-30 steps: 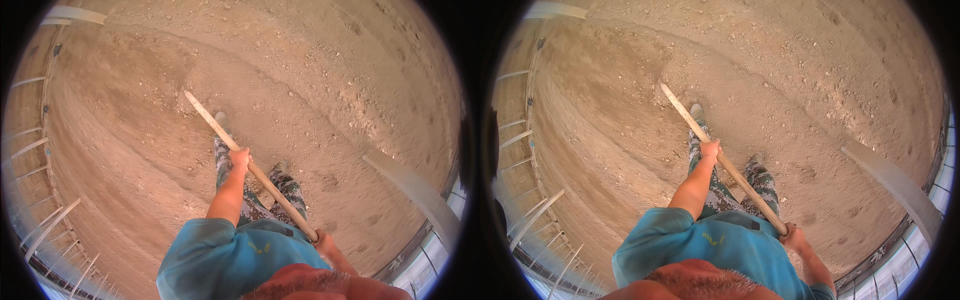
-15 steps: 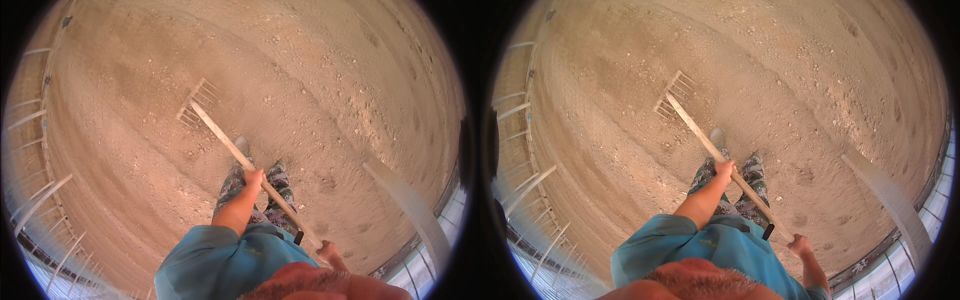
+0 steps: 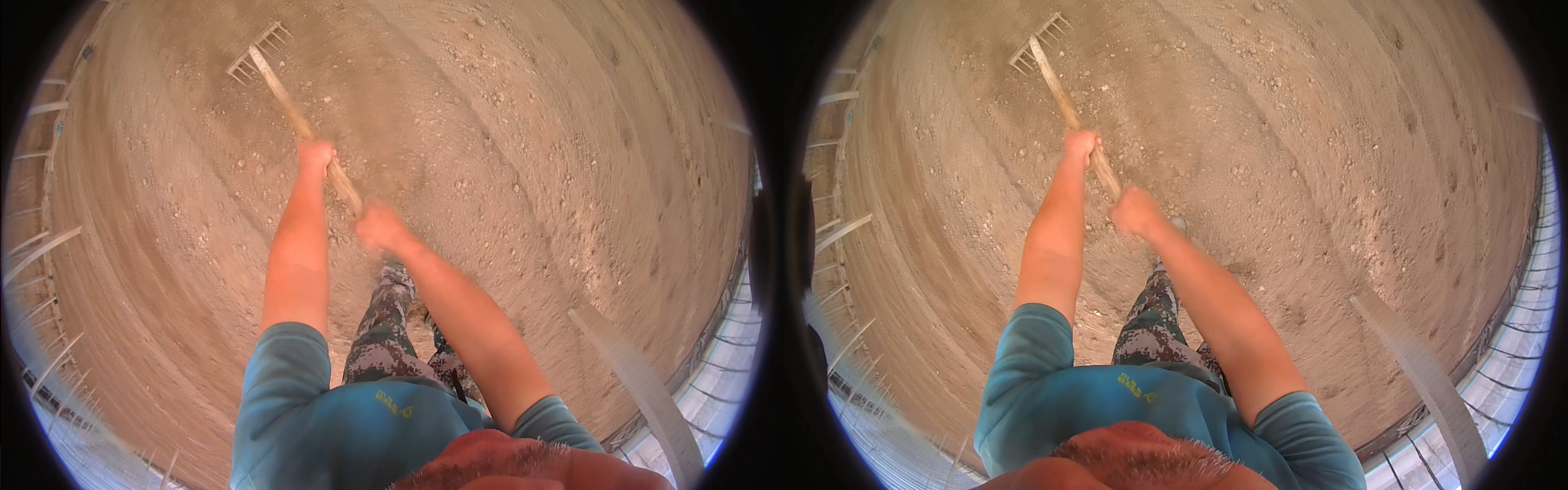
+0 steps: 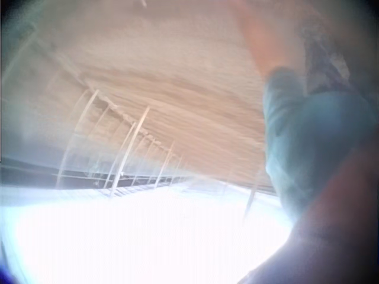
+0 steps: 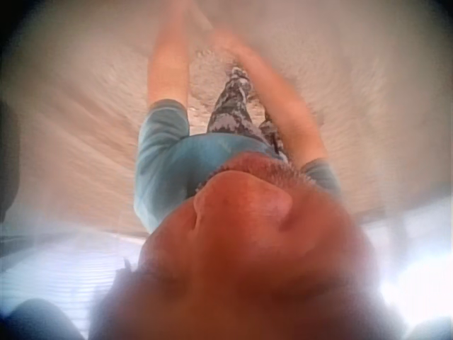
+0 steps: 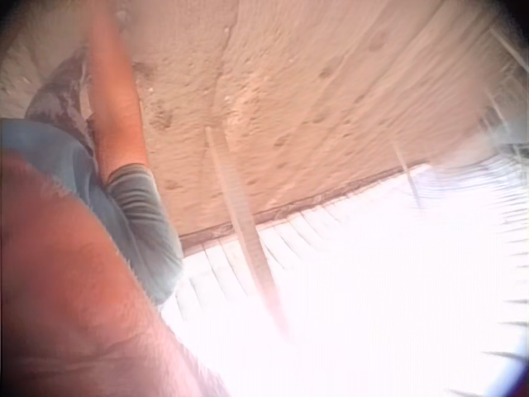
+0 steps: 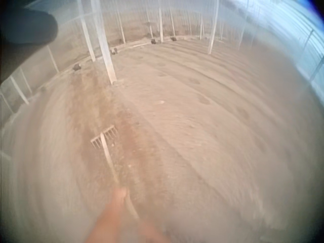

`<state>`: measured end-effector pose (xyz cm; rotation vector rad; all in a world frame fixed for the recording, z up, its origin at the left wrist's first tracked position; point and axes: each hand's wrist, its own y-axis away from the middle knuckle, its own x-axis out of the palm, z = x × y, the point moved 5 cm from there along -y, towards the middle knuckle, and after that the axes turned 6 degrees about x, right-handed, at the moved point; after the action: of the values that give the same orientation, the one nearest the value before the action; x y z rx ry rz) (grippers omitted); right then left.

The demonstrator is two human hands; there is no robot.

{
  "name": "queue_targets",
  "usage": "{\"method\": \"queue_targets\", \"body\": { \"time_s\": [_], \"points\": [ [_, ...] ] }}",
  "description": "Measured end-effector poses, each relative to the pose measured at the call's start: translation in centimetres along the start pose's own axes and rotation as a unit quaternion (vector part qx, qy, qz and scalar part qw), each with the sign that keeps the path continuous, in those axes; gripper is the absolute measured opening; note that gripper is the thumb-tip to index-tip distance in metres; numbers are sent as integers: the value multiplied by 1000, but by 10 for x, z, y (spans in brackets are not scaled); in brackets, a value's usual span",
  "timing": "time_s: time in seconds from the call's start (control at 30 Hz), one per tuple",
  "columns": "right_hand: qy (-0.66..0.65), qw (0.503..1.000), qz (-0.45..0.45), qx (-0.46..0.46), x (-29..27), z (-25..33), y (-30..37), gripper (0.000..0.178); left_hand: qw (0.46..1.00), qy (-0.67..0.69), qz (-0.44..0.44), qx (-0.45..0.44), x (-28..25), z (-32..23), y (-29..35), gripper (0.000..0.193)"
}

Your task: The person uses a wooden rake to level and smooth a large area of sand inside a circular enclosure. The person repeatedly pulls the rake across the surface to flatten the ground.

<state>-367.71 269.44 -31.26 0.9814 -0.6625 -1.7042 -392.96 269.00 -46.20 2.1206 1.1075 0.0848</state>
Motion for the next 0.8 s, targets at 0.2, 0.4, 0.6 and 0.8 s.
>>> {"method": "queue_targets", "body": {
  "time_s": [0.2, 0.4, 0.6, 0.8],
  "points": [
    [-40, 997, 44, 57, 39, -34, 33, 49, 994, -27, -92, 51, -2, 56, 37, 41],
    [-47, 990, -6, 135, 109, -221, 197, 51, 999, -25, -35, -22, 52, 183, 124, 81],
    [-71, 984, -1, 163, 150, -383, 365, 44, 995, -2, -45, -87, 86, 320, 220, 73],
    [-82, 981, -15, 178, 186, -584, 515, 44, 995, -11, -14, -96, 180, 434, 416, 50]
  ]
}}
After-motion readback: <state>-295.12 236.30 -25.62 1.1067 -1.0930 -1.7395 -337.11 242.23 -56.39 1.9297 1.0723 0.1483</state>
